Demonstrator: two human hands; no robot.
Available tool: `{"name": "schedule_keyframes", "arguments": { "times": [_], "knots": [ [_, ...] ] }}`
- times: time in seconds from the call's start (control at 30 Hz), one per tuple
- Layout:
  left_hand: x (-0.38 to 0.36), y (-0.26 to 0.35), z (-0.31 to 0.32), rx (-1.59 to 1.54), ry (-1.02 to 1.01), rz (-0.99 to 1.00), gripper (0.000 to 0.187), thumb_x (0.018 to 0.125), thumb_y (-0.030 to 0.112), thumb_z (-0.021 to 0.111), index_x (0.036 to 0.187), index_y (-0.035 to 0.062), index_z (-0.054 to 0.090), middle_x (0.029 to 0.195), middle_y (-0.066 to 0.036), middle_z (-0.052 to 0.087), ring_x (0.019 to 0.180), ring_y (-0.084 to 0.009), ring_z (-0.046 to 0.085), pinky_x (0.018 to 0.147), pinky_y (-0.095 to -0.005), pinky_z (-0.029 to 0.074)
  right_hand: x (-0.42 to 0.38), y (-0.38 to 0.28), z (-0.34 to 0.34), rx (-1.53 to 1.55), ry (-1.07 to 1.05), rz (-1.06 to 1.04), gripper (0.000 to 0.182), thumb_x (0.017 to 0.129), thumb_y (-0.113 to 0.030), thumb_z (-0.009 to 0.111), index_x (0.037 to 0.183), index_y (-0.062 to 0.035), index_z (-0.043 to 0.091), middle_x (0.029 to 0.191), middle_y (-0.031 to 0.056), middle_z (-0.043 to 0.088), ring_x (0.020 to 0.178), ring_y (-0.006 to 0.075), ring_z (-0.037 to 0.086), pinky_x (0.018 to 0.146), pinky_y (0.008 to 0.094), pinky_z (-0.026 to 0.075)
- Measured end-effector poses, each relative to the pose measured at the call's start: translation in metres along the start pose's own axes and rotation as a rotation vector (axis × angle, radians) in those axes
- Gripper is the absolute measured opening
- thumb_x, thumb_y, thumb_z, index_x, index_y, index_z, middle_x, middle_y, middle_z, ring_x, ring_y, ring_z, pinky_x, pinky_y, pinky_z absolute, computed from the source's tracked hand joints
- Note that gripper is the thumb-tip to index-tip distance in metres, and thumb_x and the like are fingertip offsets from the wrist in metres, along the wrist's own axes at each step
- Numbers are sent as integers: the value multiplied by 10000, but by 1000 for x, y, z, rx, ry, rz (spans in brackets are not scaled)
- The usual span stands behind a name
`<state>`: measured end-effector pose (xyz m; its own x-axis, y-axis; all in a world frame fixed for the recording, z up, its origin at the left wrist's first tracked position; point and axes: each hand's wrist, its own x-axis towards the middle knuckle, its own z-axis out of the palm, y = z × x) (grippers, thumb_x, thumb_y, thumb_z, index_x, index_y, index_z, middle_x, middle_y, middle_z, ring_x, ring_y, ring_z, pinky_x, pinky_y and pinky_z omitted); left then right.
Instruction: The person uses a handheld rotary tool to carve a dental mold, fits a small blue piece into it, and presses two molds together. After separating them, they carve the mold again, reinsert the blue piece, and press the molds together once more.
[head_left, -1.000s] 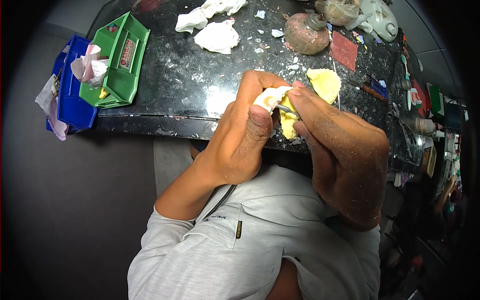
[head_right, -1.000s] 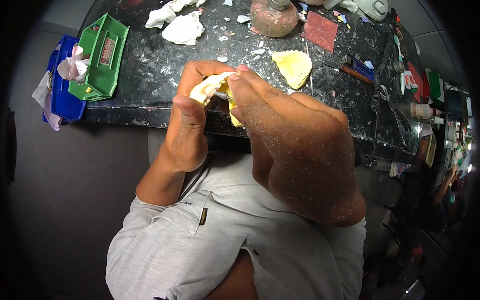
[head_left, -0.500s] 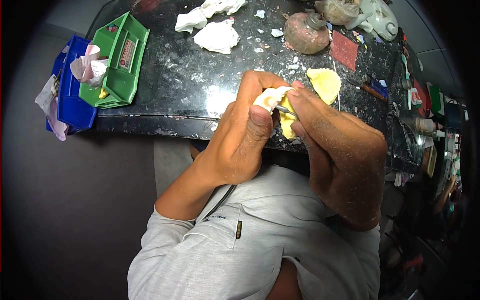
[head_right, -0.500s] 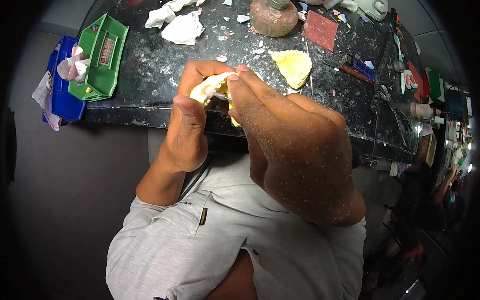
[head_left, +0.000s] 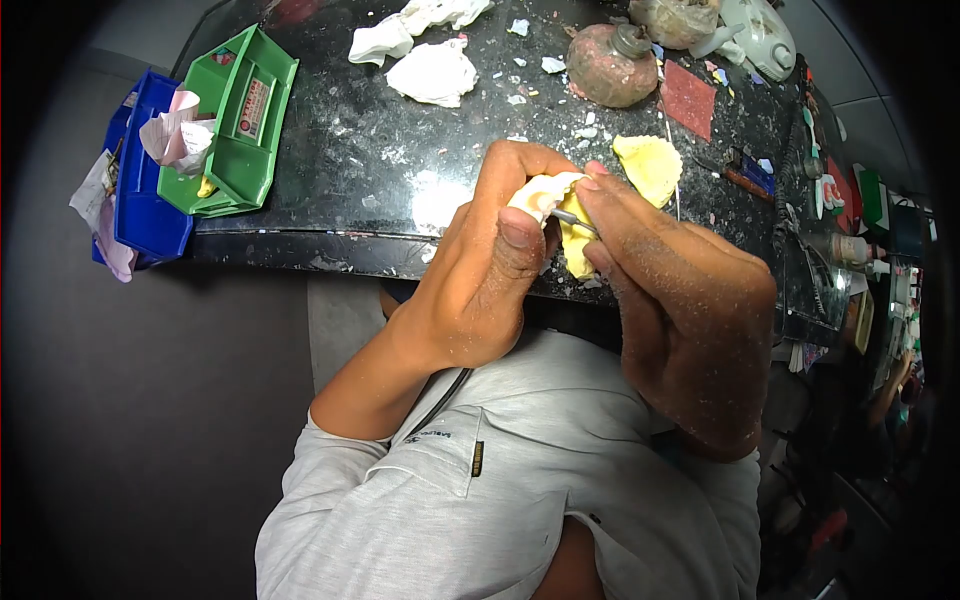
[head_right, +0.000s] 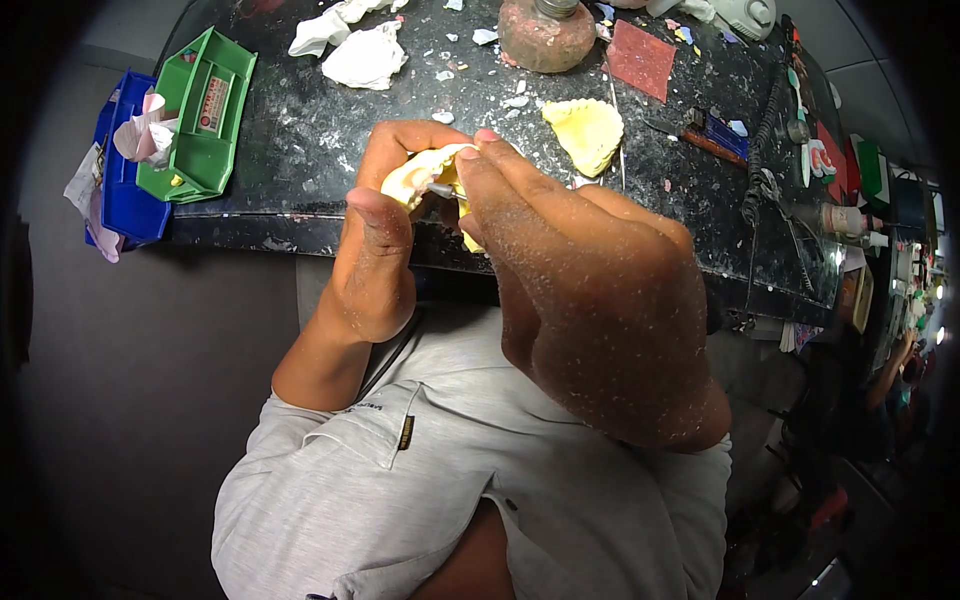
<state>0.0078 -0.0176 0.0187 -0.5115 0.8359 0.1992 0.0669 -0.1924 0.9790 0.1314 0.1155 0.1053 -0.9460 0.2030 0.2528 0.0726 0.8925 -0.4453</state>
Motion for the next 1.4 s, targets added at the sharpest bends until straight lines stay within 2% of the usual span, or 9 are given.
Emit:
{"name": "schedule_keyframes", "arguments": {
  "times": [0.47, 0.53, 0.83, 0.97, 1.03, 1.07, 1.13, 1.23, 1.4],
  "knots": [
    [2, -3, 1, 7, 3, 31, 884, 1000, 753, 214, 1316, -32, 470, 1191, -117, 576, 1079, -158, 575, 944, -310, 464, 0, -2, 1, 5, 19, -23, 289, 890, -23, 708, 1175, -4, 744, 1172, 224, 737, 907, 322, 768, 793, 347, 586],
    [4, -6, 4, -4, 46, 181, 765, 1068, 637, 227, 1256, -62, 477, 1009, -145, 617, 858, -177, 607, 744, -319, 486, 0, -1, 0, -1, 17, -28, 290, 888, -24, 709, 1174, -5, 745, 1170, 224, 738, 898, 320, 768, 789, 345, 586],
    [6, -5, 3, 0, 36, 183, 758, 1070, 633, 219, 1247, -56, 480, 1000, -141, 613, 846, -174, 600, 736, -314, 481, 1, -1, -2, 0, 1, -37, 292, 885, -31, 713, 1174, -10, 745, 1174, 221, 737, 866, 317, 763, 771, 350, 581],
    [3, -5, 0, -20, -9, 38, 879, 1003, 749, 211, 1312, -32, 468, 1161, -114, 591, 1052, -152, 585, 930, -302, 470, 2, -1, 1, 23, 27, -32, 287, 884, -26, 710, 1167, -7, 747, 1162, 212, 743, 898, 316, 765, 781, 348, 579],
    [5, -8, 3, -10, 50, 140, 768, 1066, 652, 205, 1211, -36, 515, 896, -89, 603, 759, -127, 548, 670, -280, 441, 3, -1, -3, 5, 19, -36, 280, 882, -23, 708, 1159, -6, 749, 1152, 209, 747, 916, 315, 766, 787, 348, 580],
    [5, -5, -1, -9, 51, 140, 768, 1066, 652, 205, 1211, -36, 515, 896, -89, 603, 759, -127, 548, 670, -280, 441, 4, 0, -5, -13, 10, -42, 274, 881, -21, 706, 1151, -4, 751, 1143, 206, 750, 935, 314, 767, 792, 348, 580],
    [4, 4, -12, -133, -103, -59, 867, 1031, 721, 160, 1200, -41, 536, 1039, -116, 628, 890, -138, 620, 780, -273, 507, 6, 5, -7, 21, 39, -64, 269, 880, -17, 703, 1145, -4, 752, 1133, 203, 753, 948, 313, 767, 793, 347, 580],
    [3, 4, -19, -445, -183, -246, 852, 1049, 697, 147, 1126, -40, 568, 943, -112, 635, 778, -136, 619, 698, -258, 504, 6, 5, -7, 71, 28, -85, 262, 880, -14, 699, 1136, -3, 753, 1104, 196, 760, 945, 313, 769, 791, 351, 581],
    [-1, 15, -9, -418, -38, -334, 794, 1094, 619, 193, 1167, -63, 593, 939, -125, 675, 755, -130, 649, 654, -240, 514, 4, 3, 0, 175, 1, -59, 252, 883, -14, 698, 1129, -5, 753, 1030, 189, 770, 896, 326, 771, 774, 364, 585]
  ]
}}
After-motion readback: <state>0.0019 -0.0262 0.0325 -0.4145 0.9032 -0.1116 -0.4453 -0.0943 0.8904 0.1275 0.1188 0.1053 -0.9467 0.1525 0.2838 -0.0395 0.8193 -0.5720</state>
